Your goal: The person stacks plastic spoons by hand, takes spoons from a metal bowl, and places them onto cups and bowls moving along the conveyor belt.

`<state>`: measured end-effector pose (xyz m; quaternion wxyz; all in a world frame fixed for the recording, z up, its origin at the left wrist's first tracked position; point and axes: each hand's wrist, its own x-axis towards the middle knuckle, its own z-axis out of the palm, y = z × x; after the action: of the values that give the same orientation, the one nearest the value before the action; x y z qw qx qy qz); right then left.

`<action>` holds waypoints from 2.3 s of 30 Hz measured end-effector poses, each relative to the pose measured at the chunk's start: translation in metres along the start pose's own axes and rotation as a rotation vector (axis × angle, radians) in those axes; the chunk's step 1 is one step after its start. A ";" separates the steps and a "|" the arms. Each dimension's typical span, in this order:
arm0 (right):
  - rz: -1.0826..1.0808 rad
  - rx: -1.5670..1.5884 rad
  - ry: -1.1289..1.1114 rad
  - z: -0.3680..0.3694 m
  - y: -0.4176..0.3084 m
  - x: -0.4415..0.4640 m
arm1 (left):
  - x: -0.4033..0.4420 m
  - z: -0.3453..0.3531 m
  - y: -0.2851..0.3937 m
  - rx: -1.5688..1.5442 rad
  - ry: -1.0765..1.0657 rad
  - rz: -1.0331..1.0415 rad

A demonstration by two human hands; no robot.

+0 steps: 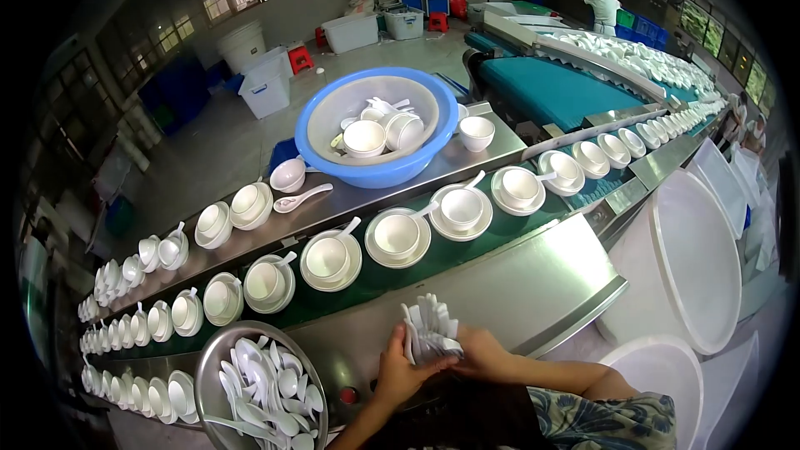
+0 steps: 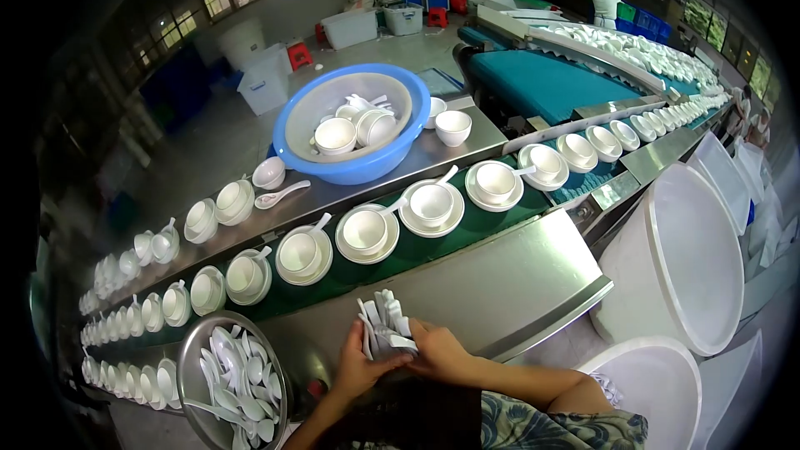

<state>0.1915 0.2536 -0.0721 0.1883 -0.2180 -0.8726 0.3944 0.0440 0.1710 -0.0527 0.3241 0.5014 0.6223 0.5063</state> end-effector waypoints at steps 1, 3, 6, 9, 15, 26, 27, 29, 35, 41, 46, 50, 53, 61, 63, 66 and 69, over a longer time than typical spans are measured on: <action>0.005 -0.022 0.011 -0.001 -0.007 0.004 | 0.001 -0.003 -0.003 -0.019 -0.057 -0.066; -0.024 -0.039 0.020 -0.002 -0.013 0.008 | 0.002 0.000 -0.008 -0.336 -0.075 -0.253; -0.267 -0.098 0.212 -0.010 -0.027 0.018 | 0.002 -0.002 -0.003 -0.726 -0.085 -0.423; 0.099 0.059 0.064 -0.007 -0.039 0.020 | 0.002 -0.013 -0.004 -0.918 -0.017 -0.624; 0.065 0.143 -0.049 -0.002 -0.045 0.015 | -0.017 -0.025 -0.035 -0.893 -0.052 -0.671; 0.266 0.410 -0.272 -0.049 -0.036 -0.025 | -0.027 -0.015 0.001 -0.990 -0.244 -0.638; 0.205 0.373 -0.277 -0.047 -0.032 -0.028 | -0.026 -0.016 0.004 -0.966 -0.279 -0.628; 0.147 0.325 -0.290 -0.050 -0.030 -0.030 | -0.020 -0.010 0.016 -0.983 -0.223 -0.621; 0.124 0.611 -0.342 -0.054 -0.082 0.013 | -0.039 -0.048 0.070 -0.871 0.227 -0.465; -0.141 0.866 -0.258 0.009 -0.153 0.093 | -0.046 -0.150 0.139 -0.524 0.537 -0.313; -0.082 0.863 -0.153 0.062 -0.143 0.121 | -0.058 -0.226 0.079 -0.238 0.358 -0.351; -0.060 0.771 0.117 0.027 -0.128 0.113 | -0.058 -0.242 0.036 0.106 0.100 -0.441; 0.038 0.700 0.294 -0.006 -0.086 0.121 | -0.063 -0.247 0.035 0.257 -0.027 -0.363; 0.071 0.376 0.449 -0.045 0.001 0.209 | -0.062 -0.251 0.025 0.329 -0.089 -0.029; 0.066 0.510 0.308 -0.034 0.011 0.238 | -0.066 -0.248 0.030 0.366 -0.013 0.070; 0.021 0.171 0.140 -0.016 0.010 0.265 | -0.074 -0.245 0.036 0.308 0.032 0.079; 0.173 0.314 -0.073 -0.011 0.007 0.273 | -0.080 -0.245 0.039 0.233 0.029 0.000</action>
<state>-0.0292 0.4092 -0.0284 0.1537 -0.2455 -0.7846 0.5482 -0.1446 0.0198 0.0446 0.2547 0.5283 0.6817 0.4374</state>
